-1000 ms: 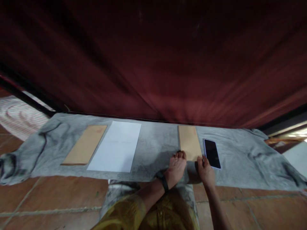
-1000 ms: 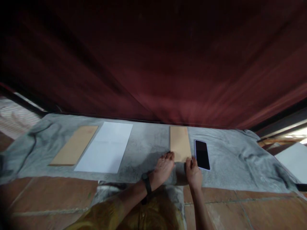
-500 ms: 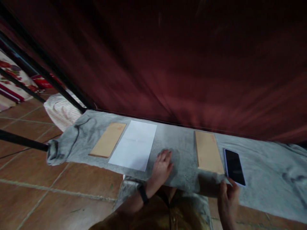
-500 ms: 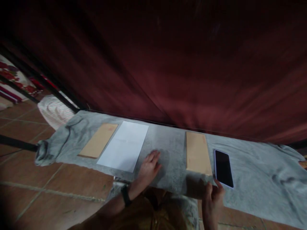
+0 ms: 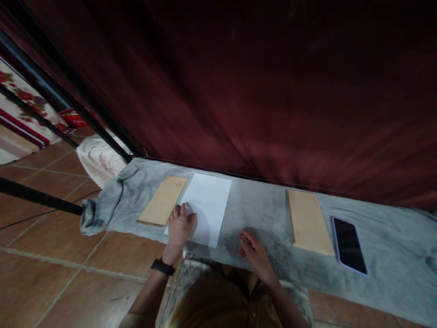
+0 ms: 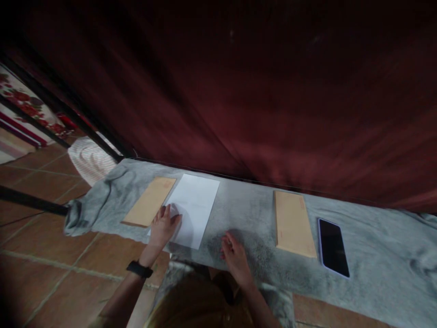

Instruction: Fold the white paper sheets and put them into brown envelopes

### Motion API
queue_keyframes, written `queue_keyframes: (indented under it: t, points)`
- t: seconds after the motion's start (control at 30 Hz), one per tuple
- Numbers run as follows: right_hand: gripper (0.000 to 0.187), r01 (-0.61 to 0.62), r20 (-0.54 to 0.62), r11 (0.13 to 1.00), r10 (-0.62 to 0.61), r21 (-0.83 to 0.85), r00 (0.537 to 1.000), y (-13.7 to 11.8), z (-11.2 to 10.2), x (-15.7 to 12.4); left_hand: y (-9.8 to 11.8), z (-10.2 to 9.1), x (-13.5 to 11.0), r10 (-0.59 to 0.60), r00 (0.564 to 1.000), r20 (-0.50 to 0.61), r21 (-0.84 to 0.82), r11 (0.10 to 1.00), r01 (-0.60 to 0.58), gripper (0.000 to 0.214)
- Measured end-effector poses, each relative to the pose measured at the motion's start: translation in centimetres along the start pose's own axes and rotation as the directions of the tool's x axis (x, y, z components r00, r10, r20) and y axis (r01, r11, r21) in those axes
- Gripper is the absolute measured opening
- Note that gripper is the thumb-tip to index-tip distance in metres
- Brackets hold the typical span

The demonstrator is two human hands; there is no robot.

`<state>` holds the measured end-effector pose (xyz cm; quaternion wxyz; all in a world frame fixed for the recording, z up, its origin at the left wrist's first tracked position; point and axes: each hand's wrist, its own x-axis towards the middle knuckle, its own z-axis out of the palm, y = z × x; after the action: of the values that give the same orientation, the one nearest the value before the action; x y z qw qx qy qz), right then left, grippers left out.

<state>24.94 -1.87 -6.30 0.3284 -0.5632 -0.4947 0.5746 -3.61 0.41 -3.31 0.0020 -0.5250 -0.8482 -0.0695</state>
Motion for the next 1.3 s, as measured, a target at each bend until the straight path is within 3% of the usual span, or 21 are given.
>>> queue_keyframes:
  t: [0.07, 0.23, 0.37, 0.47, 0.63, 0.77, 0.9, 1.1, 1.3]
  points:
    - [0.042, -0.081, 0.062, 0.995, 0.085, -0.065, 0.994, -1.1, 2.3, 1.1, 0.2, -0.3, 0.0, -0.017, 1.000, 0.011, 0.017, 1.000, 0.016, 0.062]
    - [0.036, -0.091, 0.082, 0.989, 0.101, -0.115, 0.991, -3.0, 5.8, 3.2, 0.1, -0.9, 0.6, -0.028, 0.999, 0.022, 0.019, 0.999, 0.028, 0.060]
    - [0.023, -0.129, 0.110, 0.983, 0.143, -0.130, 0.984, -4.1, 6.6, 3.9, -0.5, -1.1, 1.2, -0.056, 0.998, 0.042, 0.007, 0.998, 0.056, 0.061]
    - [0.023, -0.166, 0.127, 0.975, 0.185, -0.151, 0.974, -4.6, 7.0, 4.1, -0.9, -0.8, 1.4, -0.053, 0.998, 0.034, -0.013, 0.998, 0.054, 0.063]
    - [0.028, -0.091, 0.097, 0.975, 0.113, -0.202, 0.989, -4.7, 7.0, 4.2, -1.7, -0.5, 1.6, -0.065, 0.998, 0.023, -0.065, 0.996, 0.067, 0.060]
    - [0.017, -0.022, -0.022, 0.969, 0.017, -0.248, 1.000, -4.1, 4.9, 3.8, -1.9, -0.1, 1.3, -0.058, 0.998, 0.036, -0.155, 0.986, 0.063, 0.059]
    - [0.029, 0.070, -0.130, 0.957, -0.110, -0.282, 0.985, -2.7, 1.0, 2.3, -1.1, 1.3, 0.3, 0.042, 0.999, -0.024, -0.315, 0.948, -0.047, 0.058]
    - [0.038, 0.083, -0.274, 0.944, -0.176, -0.319, 0.945, 0.2, -4.4, -0.7, 2.6, 3.2, -2.3, 0.203, 0.973, -0.111, -0.416, 0.880, -0.231, 0.050]
    - [0.033, 0.035, -0.388, 0.943, -0.170, -0.331, 0.906, 1.9, -6.6, -2.0, 6.5, 4.3, -4.8, 0.388, 0.906, -0.168, -0.374, 0.825, -0.423, 0.045]
